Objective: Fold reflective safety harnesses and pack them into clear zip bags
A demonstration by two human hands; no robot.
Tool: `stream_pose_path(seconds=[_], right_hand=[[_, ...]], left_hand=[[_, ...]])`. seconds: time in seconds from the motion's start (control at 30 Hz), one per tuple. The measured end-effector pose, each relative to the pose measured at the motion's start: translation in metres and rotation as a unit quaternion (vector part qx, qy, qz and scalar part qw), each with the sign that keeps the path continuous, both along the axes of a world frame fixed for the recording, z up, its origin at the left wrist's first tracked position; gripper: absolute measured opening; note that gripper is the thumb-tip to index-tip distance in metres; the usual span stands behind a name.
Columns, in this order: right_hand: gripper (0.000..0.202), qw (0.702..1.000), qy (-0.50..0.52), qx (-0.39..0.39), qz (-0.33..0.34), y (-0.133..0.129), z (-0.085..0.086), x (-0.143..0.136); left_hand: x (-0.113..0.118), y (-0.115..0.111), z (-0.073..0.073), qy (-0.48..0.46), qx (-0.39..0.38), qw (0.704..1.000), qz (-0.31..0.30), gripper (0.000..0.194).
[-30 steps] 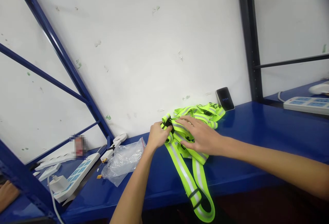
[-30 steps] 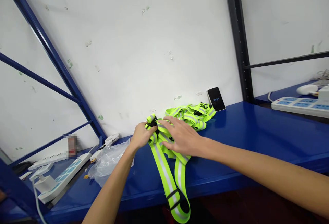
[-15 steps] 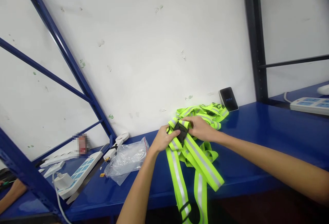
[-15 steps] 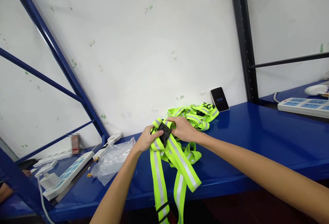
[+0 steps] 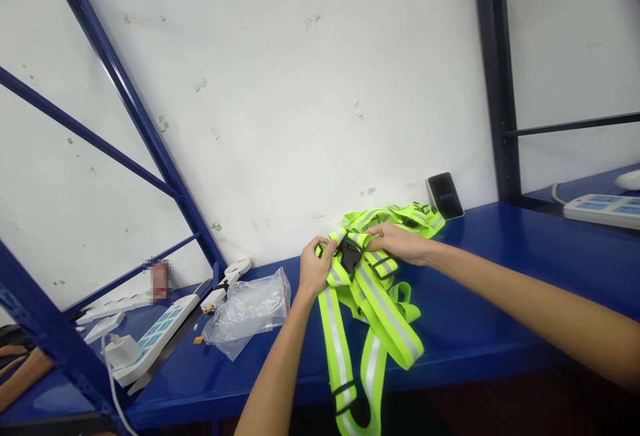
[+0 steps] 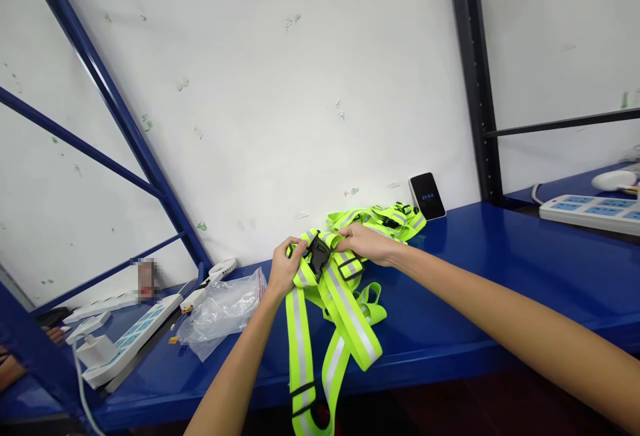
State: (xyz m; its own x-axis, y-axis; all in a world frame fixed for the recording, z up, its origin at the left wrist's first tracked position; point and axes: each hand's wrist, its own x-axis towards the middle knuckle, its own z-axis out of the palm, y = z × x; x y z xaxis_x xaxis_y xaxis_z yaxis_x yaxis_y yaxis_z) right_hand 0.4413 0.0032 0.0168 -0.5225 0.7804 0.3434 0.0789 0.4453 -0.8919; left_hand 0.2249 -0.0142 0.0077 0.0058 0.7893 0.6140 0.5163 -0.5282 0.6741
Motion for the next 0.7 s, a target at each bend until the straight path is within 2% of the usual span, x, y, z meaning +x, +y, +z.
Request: stream_pose_path(seconds=[0.1,0.13,0.23,0.33,0.4,0.5,0.7], right_hand=[[0.006,0.981,0.053,-0.166,0.089,-0.001,-0.004,-0.006],[0.005,0.973,0.066,-0.199,0.102,-0.001,-0.005,-0.008],[0.007,0.959,0.089,-0.245,0.112,0.002,-0.006,-0.012],[0.015,0.949,0.109,-0.268,0.125,0.008,-0.010,-0.015],[0.018,0.944,0.114,-0.279,0.135,0.011,-0.015,-0.015],[0.016,0.939,0.107,-0.294,0.144,0.015,-0.021,-0.016],[0.006,0.936,0.115,-0.313,0.117,0.022,-0.025,-0.018]], left_hand=[[0.004,0.006,0.000,-0.043,0.024,0.999,0.012,0.031],[0.005,0.008,-0.001,-0.051,0.028,0.998,0.008,0.031],[0.008,0.015,-0.006,-0.083,0.026,0.996,-0.020,0.033],[0.010,0.024,-0.014,-0.158,0.008,0.986,-0.059,0.039],[0.011,0.029,-0.019,-0.240,-0.028,0.966,-0.094,0.042],[0.012,0.037,-0.025,-0.356,-0.092,0.921,-0.131,0.048],[0.004,0.051,-0.046,-0.510,-0.135,0.844,-0.092,0.051]])
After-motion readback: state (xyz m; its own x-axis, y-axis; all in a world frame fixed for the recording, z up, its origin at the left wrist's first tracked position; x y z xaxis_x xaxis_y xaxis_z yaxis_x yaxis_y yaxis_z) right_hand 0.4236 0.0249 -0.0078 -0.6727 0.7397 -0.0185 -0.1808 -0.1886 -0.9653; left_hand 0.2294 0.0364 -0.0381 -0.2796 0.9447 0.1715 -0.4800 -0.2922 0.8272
